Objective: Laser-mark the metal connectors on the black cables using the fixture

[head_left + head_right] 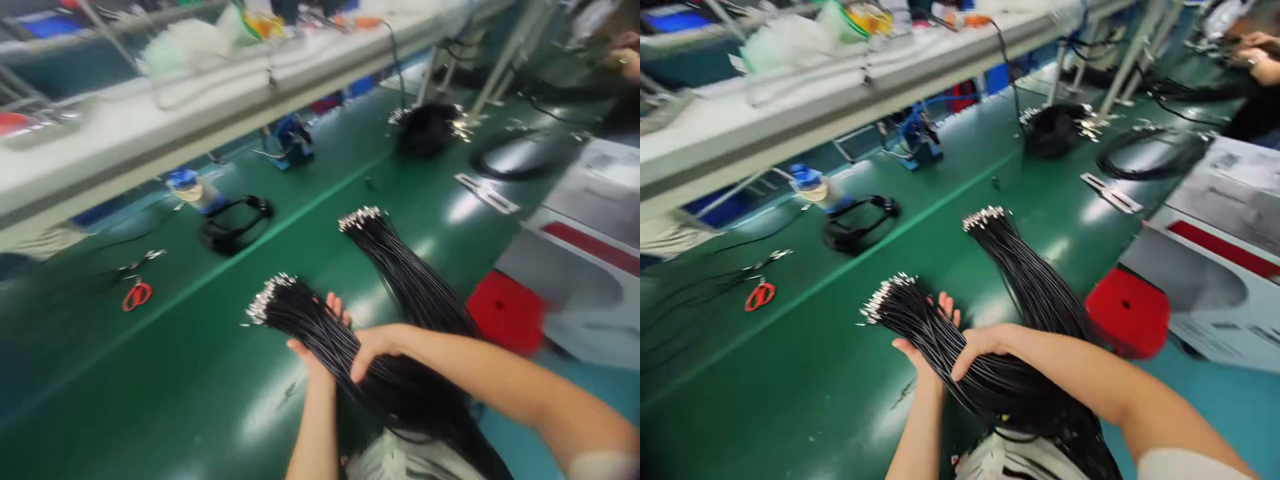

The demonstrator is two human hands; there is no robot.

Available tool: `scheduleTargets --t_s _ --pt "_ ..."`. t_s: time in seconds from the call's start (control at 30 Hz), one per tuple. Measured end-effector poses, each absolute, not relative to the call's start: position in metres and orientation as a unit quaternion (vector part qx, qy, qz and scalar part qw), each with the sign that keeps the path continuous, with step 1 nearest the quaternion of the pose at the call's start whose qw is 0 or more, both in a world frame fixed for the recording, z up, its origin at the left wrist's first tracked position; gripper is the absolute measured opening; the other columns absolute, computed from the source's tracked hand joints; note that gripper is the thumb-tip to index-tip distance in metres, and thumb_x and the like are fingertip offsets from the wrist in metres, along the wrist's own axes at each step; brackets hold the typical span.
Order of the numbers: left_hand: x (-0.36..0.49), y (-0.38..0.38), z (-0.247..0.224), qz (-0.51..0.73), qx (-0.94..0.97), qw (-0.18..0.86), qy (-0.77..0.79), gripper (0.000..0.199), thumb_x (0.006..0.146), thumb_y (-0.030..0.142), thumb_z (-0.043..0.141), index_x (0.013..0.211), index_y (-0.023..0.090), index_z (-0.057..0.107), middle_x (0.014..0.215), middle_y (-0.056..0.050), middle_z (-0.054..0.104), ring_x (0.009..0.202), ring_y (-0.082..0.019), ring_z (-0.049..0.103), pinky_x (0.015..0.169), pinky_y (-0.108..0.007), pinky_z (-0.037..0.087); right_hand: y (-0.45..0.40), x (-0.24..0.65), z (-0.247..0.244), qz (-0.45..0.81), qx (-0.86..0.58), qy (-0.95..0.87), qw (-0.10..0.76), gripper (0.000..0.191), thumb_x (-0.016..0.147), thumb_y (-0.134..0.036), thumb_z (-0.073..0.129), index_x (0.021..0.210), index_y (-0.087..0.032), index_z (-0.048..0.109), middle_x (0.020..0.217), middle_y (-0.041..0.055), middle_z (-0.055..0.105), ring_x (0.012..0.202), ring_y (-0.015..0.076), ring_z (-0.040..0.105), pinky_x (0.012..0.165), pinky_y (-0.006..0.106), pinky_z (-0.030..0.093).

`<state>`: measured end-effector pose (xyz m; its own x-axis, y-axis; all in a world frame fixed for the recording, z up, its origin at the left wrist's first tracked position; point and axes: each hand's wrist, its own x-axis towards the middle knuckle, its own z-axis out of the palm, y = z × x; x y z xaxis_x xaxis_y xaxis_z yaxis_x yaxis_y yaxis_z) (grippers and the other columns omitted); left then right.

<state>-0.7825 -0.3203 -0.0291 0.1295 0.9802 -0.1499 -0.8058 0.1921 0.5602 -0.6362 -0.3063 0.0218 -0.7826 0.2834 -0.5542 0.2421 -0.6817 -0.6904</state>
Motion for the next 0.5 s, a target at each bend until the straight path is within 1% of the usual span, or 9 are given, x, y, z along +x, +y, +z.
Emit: scheduleTargets --t_s 0.07,0.1,0.17,0.27,0.33,0.37,0.43,0.47,0.5 --pt "-0.782 -0.318 -0.012 0.592 0.159 0.753 0.239 0.074 0.064 0.067 0.060 0.124 0.025 0.047 0.110 -0.003 0.058 0.096 -0.016 0.058 0.086 -0.028 0.049 -0.309 -0.634 0.021 0.862 -0.329 -0.386 -0.006 0.040 0.041 -0.034 0.080 0.072 -0.017 0.061 0.066 -0.0016 0.062 0.060 0.0155 0.057 0.064 0.030 0.049" --pt "-0.782 -0.318 -0.003 0.584 0.154 0.762 0.233 0.072 0.063 0.057 0.067 0.123 0.023 0.047 0.099 -0.002 0.060 0.085 -0.012 0.059 0.081 -0.024 0.051 -0.311 -0.632 0.020 0.864 -0.327 -0.383 -0.009 0.042 0.039 -0.033 0.081 0.072 -0.016 0.061 0.065 -0.0016 0.062 0.059 0.0158 0.057 0.063 0.031 0.049" --pt "-0.781 -0.319 0.015 0.574 0.161 0.767 0.239 0.066 0.060 0.042 0.073 0.118 0.021 0.050 0.082 0.002 0.057 0.069 -0.008 0.055 0.073 -0.021 0.051 -0.318 -0.628 0.019 0.863 -0.312 -0.398 0.001 0.044 0.039 -0.034 0.082 0.072 -0.015 0.060 0.064 -0.0024 0.061 0.058 0.0156 0.058 0.061 0.030 0.049" --pt "-0.772 -0.327 0.037 0.554 0.198 0.769 0.251 0.058 0.060 0.033 0.071 0.113 0.021 0.049 0.074 0.004 0.050 0.061 -0.006 0.051 0.069 -0.021 0.050 -0.332 -0.616 0.020 0.844 -0.269 -0.460 0.055 0.043 0.044 -0.037 0.082 0.072 -0.015 0.059 0.063 -0.0056 0.059 0.059 0.0133 0.057 0.061 0.026 0.049" --pt "-0.761 -0.335 0.047 0.543 0.237 0.773 0.225 0.067 0.058 0.037 0.073 0.117 0.024 0.044 0.074 0.005 0.050 0.061 -0.007 0.051 0.069 -0.024 0.051 -0.342 -0.604 0.021 0.852 -0.215 -0.470 0.084 0.042 0.046 -0.037 0.081 0.074 -0.015 0.059 0.064 -0.0060 0.060 0.061 0.0131 0.058 0.063 0.025 0.049" --pt "-0.755 -0.338 0.051 0.539 0.263 0.771 0.212 0.074 0.056 0.042 0.075 0.121 0.027 0.041 0.078 0.004 0.052 0.066 -0.009 0.054 0.072 -0.027 0.051 -0.346 -0.597 0.023 0.867 -0.175 -0.457 0.090 0.042 0.047 -0.036 0.081 0.076 -0.015 0.059 0.066 -0.0054 0.061 0.063 0.0139 0.060 0.064 0.025 0.050" --pt "-0.739 -0.341 0.057 0.535 0.309 0.759 0.205 0.088 0.055 0.055 0.074 0.128 0.031 0.031 0.097 0.001 0.056 0.087 -0.018 0.057 0.081 -0.035 0.050 -0.352 -0.585 0.026 0.904 -0.084 -0.410 0.087 0.040 0.051 -0.033 0.080 0.081 -0.015 0.059 0.070 -0.0031 0.064 0.067 0.0162 0.062 0.067 0.028 0.052" --pt "-0.731 -0.341 0.060 0.536 0.321 0.754 0.204 0.091 0.057 0.059 0.072 0.131 0.032 0.026 0.108 -0.001 0.054 0.097 -0.021 0.056 0.085 -0.038 0.048 -0.354 -0.580 0.028 0.917 -0.050 -0.386 0.091 0.039 0.052 -0.031 0.079 0.082 -0.015 0.059 0.072 -0.0020 0.065 0.068 0.0171 0.063 0.067 0.030 0.052" --pt "-0.721 -0.341 0.064 0.534 0.321 0.758 0.194 0.089 0.062 0.059 0.068 0.133 0.031 0.022 0.114 -0.001 0.052 0.101 -0.021 0.054 0.087 -0.037 0.047 -0.356 -0.575 0.030 0.924 -0.033 -0.367 0.105 0.037 0.053 -0.028 0.079 0.081 -0.014 0.060 0.072 -0.0015 0.066 0.068 0.0174 0.064 0.067 0.030 0.053"
